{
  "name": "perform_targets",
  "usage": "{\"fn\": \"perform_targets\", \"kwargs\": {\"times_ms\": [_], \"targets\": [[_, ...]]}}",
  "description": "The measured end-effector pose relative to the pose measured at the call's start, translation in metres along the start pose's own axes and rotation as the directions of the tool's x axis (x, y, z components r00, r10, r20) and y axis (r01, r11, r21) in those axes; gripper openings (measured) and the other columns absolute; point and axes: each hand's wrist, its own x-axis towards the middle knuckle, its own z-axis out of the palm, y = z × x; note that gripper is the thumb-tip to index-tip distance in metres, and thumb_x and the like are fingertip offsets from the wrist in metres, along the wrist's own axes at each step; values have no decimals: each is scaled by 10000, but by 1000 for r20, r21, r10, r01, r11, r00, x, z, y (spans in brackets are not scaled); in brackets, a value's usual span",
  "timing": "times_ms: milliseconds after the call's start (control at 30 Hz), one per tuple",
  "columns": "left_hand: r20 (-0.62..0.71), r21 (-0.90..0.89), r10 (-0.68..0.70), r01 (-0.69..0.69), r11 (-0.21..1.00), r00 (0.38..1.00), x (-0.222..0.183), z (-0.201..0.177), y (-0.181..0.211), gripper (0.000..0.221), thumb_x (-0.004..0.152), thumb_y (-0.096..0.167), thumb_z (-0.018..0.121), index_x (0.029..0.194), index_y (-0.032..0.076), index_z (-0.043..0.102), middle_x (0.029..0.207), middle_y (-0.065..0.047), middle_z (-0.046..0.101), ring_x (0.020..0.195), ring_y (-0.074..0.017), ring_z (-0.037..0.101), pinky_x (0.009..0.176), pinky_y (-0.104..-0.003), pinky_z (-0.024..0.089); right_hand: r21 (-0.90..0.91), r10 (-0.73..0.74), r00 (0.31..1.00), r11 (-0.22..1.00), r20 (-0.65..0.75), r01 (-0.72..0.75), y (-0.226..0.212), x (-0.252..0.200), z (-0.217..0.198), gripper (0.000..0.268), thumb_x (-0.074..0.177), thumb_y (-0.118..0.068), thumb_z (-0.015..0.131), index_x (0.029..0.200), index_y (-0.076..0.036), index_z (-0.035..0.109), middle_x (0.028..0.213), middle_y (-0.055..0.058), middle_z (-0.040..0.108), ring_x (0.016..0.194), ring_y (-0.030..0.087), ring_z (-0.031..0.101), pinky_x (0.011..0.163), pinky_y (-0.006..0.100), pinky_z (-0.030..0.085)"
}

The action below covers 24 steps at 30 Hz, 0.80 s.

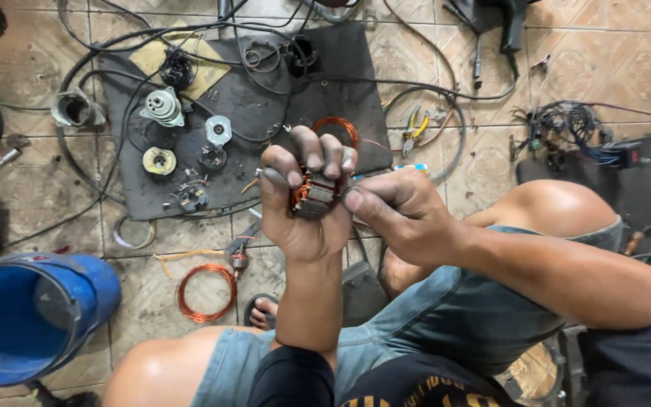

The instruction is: Manually winding and securing copper wire onto an electric motor armature for repair.

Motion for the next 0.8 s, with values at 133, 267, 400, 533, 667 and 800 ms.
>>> {"fn": "perform_targets", "kwargs": {"times_ms": [133,267,400,533,667,800], "targets": [[-76,-13,5,-6,1000,997,-3,-9,6,307,1086,409,471,897,167,476,941,-16,464,871,-168,492,861,-364,422,-12,11,1000,1000,30,-11,19,-4,8,436,1034,-65,560,602,-87,610,520,48,491,532,114,387,474,296,395],[-207,-6,-10,9,1000,978,6,-26,-3,311,1063,432,497,913,160,482,953,-42,454,882,-214,518,836,-377,456,-171,-11,1000,985,10,12,17,11,7,467,1020,-59,564,573,-97,435,508,15,337,574,84,358,476,313,340],[-404,47,-54,80,996,913,19,-29,-19,378,1079,466,480,1001,110,578,1016,-101,635,962,-266,709,833,-412,608,-513,-174,981,837,81,191,14,28,-9,470,1013,-34,613,602,-62,387,503,136,346,446,386,436,452,361,340],[-339,-112,-178,148,983,924,17,-23,-15,360,1066,401,514,1118,63,626,1128,-153,694,1084,-348,705,862,-501,624,-677,-248,959,683,138,274,4,33,-17,469,963,-40,707,614,-45,394,531,146,384,518,433,494,471,412,387],[-117,-75,-203,195,978,972,14,-42,-17,372,967,84,518,1327,-8,504,1301,-247,585,1222,-439,639,990,-560,605,-768,-280,949,573,145,287,0,30,-27,455,966,-63,719,626,-72,417,547,89,376,529,366,527,471,357,416],[-28,14,-184,185,983,982,20,-34,-5,405,993,32,656,1364,4,496,1284,-241,612,1175,-388,689,971,-506,636,-811,-322,924,472,206,345,-4,28,-31,429,959,-101,738,643,-94,447,571,57,383,532,326,540,488,316,436]]}}
